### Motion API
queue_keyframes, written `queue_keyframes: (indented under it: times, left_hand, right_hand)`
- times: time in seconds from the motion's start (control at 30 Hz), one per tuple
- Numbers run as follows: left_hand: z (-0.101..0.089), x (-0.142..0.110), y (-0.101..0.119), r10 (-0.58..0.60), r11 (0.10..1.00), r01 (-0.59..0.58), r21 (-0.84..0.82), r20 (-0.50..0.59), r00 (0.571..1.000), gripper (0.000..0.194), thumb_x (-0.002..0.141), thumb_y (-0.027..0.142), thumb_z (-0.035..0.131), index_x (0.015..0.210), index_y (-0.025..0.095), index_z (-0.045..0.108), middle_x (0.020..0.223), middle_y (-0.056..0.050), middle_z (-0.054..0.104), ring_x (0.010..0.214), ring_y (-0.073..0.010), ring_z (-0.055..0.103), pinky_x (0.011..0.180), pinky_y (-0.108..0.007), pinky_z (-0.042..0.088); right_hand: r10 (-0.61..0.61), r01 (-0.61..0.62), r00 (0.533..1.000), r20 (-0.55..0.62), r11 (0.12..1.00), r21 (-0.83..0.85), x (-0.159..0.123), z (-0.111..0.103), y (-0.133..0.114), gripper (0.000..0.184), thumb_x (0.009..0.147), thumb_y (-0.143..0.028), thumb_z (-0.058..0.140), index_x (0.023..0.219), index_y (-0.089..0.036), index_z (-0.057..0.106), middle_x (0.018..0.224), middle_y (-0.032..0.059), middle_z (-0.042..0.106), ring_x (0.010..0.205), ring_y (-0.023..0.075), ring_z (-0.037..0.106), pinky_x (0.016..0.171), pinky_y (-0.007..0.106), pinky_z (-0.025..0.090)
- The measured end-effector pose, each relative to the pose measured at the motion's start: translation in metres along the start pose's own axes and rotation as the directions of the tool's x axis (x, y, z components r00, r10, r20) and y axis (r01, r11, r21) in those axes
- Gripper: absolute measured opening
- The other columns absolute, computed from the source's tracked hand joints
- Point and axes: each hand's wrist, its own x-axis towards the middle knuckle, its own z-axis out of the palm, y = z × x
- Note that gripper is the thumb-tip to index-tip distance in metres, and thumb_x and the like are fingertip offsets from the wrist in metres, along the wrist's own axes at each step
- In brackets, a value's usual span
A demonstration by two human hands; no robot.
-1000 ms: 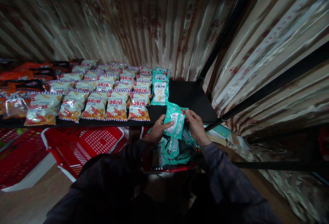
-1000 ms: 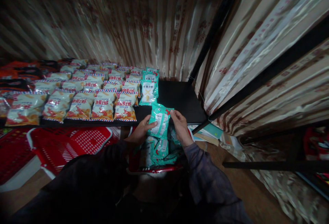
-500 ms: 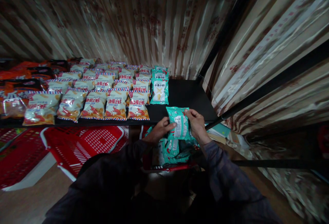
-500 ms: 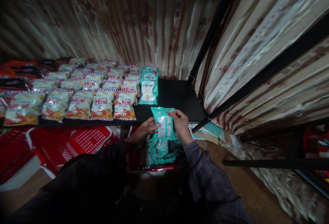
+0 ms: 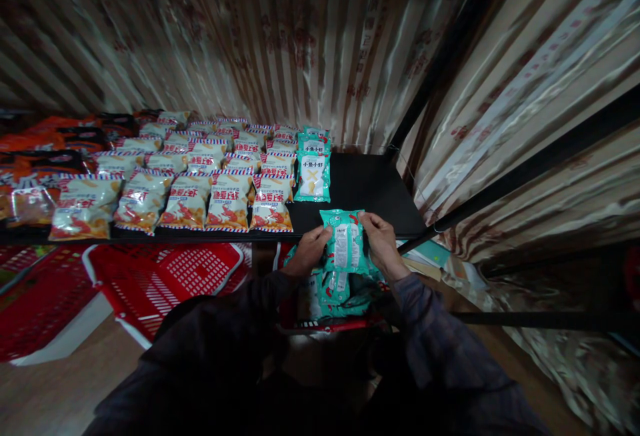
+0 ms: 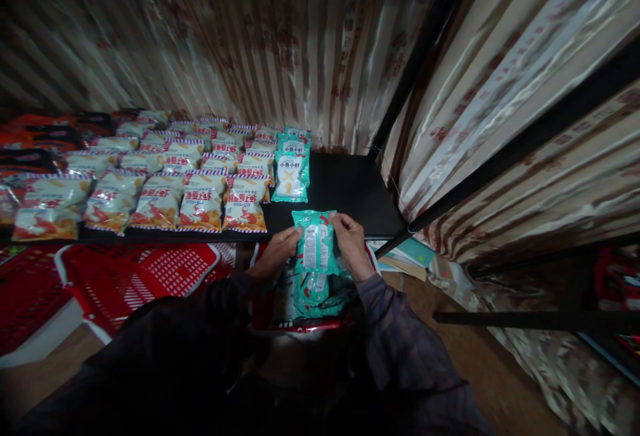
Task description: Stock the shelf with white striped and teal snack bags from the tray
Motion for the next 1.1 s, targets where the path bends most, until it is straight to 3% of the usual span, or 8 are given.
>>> queue_keyframes:
  times: [0.17,0.4,0.57,0.7,0.83,0.97,1.1]
  left_hand:
    - [-0.007,0.009,0.002,0.042,0.999,-0.043,-0.032,-0.042,0.998,0.036,0.075,0.053,0.072,0.083,0.018,0.067,0.059,0.002,0.059,0.06,-0.0129,0.058,0.052,-0.02,0.043]
    - [-0.009,0.017,0.008,0.029,0.99,-0.047,-0.135,-0.128,0.991,0.036,0.076,0.052,0.073,0.075,0.018,0.061,0.051,0.006,0.047,0.046,-0.0079,0.048,0.043,-0.017,0.035]
    - [-0.009,0.018,0.008,0.075,0.988,-0.091,-0.128,-0.127,0.989,0.042,0.073,0.057,0.074,0.073,0.017,0.058,0.051,0.007,0.047,0.042,-0.0056,0.041,0.041,-0.017,0.031]
    - [-0.01,0.019,0.008,0.119,0.987,-0.13,-0.097,-0.106,0.987,0.047,0.07,0.061,0.073,0.072,0.017,0.057,0.05,0.008,0.044,0.041,-0.0049,0.037,0.039,-0.017,0.028]
    - [-0.01,0.022,0.008,0.092,0.99,-0.105,-0.096,-0.129,0.987,0.043,0.072,0.055,0.074,0.07,0.017,0.055,0.049,0.008,0.042,0.042,-0.0056,0.039,0.041,-0.017,0.028]
    - [-0.01,0.024,0.008,0.059,0.994,-0.072,-0.085,-0.139,0.989,0.038,0.076,0.052,0.072,0.072,0.018,0.055,0.049,0.008,0.042,0.043,-0.0066,0.043,0.041,-0.017,0.03]
    - [-0.01,0.019,0.01,0.049,0.994,-0.055,-0.092,-0.068,0.997,0.038,0.078,0.053,0.071,0.082,0.017,0.06,0.055,0.006,0.05,0.047,-0.0069,0.049,0.045,-0.017,0.036]
  right_hand:
    - [0.059,-0.06,0.991,0.122,0.998,0.005,-0.006,0.0,-0.004,0.045,0.064,-0.064,0.074,0.073,-0.02,0.067,0.067,-0.0035,0.062,0.066,0.0134,0.053,0.063,0.025,0.042]
    - [0.089,-0.038,0.939,0.333,0.987,-0.158,-0.02,-0.005,-0.008,0.05,0.071,-0.059,0.073,0.102,-0.021,0.071,0.097,0.0029,0.073,0.089,0.02,0.064,0.082,0.031,0.049]
    - [0.136,-0.083,0.897,0.42,0.986,-0.141,-0.024,-0.006,-0.007,0.048,0.071,-0.053,0.076,0.107,-0.023,0.069,0.107,0.0029,0.073,0.09,0.0202,0.066,0.079,0.032,0.051]
    - [0.173,-0.163,0.887,0.428,0.985,-0.061,-0.023,-0.005,-0.005,0.05,0.064,-0.051,0.082,0.102,-0.022,0.07,0.099,0.002,0.075,0.087,0.0198,0.067,0.08,0.031,0.052]
    - [0.184,-0.19,0.899,0.396,0.982,-0.026,-0.023,-0.003,-0.005,0.048,0.061,-0.049,0.084,0.098,-0.02,0.071,0.091,0.0017,0.076,0.08,0.0191,0.067,0.079,0.032,0.052]
    - [0.175,-0.179,0.912,0.371,0.984,-0.023,-0.025,-0.003,-0.005,0.051,0.06,-0.051,0.084,0.098,-0.019,0.071,0.086,0.0018,0.076,0.075,0.0184,0.067,0.075,0.032,0.053]
    - [0.144,-0.139,0.936,0.32,0.99,-0.039,-0.024,-0.003,-0.003,0.049,0.063,-0.052,0.082,0.098,-0.019,0.072,0.087,0.0021,0.076,0.077,0.0189,0.068,0.073,0.031,0.052]
